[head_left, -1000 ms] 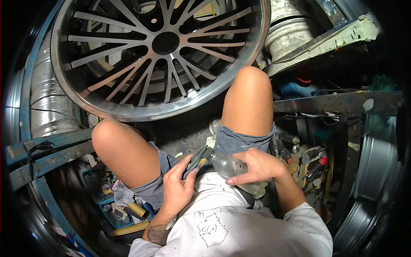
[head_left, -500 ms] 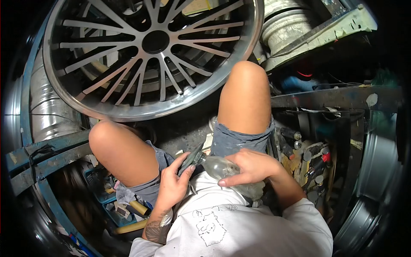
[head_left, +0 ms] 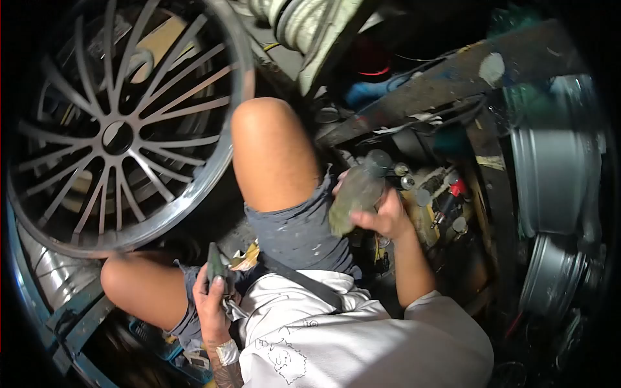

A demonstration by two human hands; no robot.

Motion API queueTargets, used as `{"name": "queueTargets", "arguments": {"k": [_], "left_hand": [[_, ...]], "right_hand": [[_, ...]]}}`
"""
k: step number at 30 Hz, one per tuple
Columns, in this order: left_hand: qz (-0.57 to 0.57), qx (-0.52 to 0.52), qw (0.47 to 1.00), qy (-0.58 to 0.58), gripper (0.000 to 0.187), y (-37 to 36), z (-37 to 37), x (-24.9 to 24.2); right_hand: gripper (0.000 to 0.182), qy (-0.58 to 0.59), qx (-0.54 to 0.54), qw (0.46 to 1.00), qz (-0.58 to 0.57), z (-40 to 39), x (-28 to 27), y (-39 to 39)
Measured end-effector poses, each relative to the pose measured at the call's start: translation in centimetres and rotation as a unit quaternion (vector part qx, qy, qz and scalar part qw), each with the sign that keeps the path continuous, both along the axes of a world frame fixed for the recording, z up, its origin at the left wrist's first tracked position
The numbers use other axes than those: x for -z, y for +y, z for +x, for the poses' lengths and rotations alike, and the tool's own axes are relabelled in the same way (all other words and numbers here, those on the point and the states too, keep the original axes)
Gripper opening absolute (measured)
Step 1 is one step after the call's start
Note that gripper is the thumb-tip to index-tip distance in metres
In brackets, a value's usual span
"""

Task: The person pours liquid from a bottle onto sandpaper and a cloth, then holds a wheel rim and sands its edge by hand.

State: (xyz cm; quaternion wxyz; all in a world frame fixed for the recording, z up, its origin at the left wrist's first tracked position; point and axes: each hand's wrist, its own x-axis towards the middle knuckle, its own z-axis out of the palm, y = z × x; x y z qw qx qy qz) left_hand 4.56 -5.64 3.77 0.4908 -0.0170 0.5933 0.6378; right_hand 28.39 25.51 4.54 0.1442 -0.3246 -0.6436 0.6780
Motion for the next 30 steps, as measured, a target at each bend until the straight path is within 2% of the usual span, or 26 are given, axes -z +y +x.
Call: {"name": "queueTargets", "arguments": {"k": [3, 5, 6, 7, 9, 11, 15, 16, 18, 19, 23, 24, 26, 30], "left_hand": [[-0.015, -0.011, 0.999, 0.051, 0.038, 2.0, -0.2, -0.1], [-0.036, -0.010, 0.994, 0.098, 0.042, 3.0, -0.5, -0.2], [-0.040, -0.009, 0.993, 0.114, 0.043, 3.3, -0.6, -0.1], [-0.044, -0.009, 0.991, 0.129, 0.044, 3.4, -0.8, -0.1], [-0.056, 0.004, 0.987, 0.153, 0.047, 3.5, -1.0, 0.0], [-0.077, 0.003, 0.978, 0.192, 0.048, 3.6, -0.8, 0.5], [-0.100, 0.025, 0.978, 0.179, 0.051, 3.5, -0.7, 0.3], [-0.096, 0.025, 0.979, 0.179, 0.051, 3.7, -0.5, 0.2], [-0.097, 0.025, 0.979, 0.180, 0.051, 4.3, -0.1, -0.1], [-0.101, 0.028, 0.978, 0.182, 0.051, 4.8, 0.1, -0.4], [-0.120, 0.032, 0.980, 0.159, 0.052, 5.9, 0.8, -0.6], [-0.105, 0.032, 0.984, 0.143, 0.053, 5.9, 0.8, 0.0], [-0.104, 0.038, 0.981, 0.160, 0.052, 6.4, 1.1, 0.3], [-0.097, 0.046, 0.981, 0.164, 0.051, 7.2, 1.2, 0.6]], "right_hand": [[0.064, 0.029, 0.144, 0.987, 0.070, 3.4, 5.9, 1.9], [0.050, 0.019, 0.282, 0.950, 0.128, 4.2, 10.1, 2.5], [0.049, 0.010, 0.329, 0.940, 0.089, 4.7, 11.8, 3.2], [0.050, -0.058, 0.362, 0.928, 0.068, 6.4, 15.1, 4.4], [0.049, -0.103, 0.447, 0.879, 0.128, 6.9, 19.3, 6.3], [0.052, -0.110, 0.468, 0.865, 0.144, 6.9, 22.0, 8.3], [0.049, -0.165, 0.489, 0.837, 0.179, 8.7, 29.2, 11.3], [0.058, -0.215, 0.491, 0.826, 0.177, 9.3, 30.6, 11.9], [0.067, -0.223, 0.510, 0.808, 0.192, 10.9, 34.6, 13.0], [0.072, -0.228, 0.519, 0.799, 0.199, 11.2, 35.3, 13.3], [0.070, -0.315, 0.478, 0.796, 0.195, 12.7, 36.5, 14.5], [0.068, -0.342, 0.462, 0.791, 0.207, 12.5, 36.1, 14.4], [0.062, -0.395, 0.435, 0.774, 0.237, 10.2, 30.7, 13.4], [0.048, -0.388, 0.411, 0.764, 0.311, 10.4, 29.8, 13.1]]}}
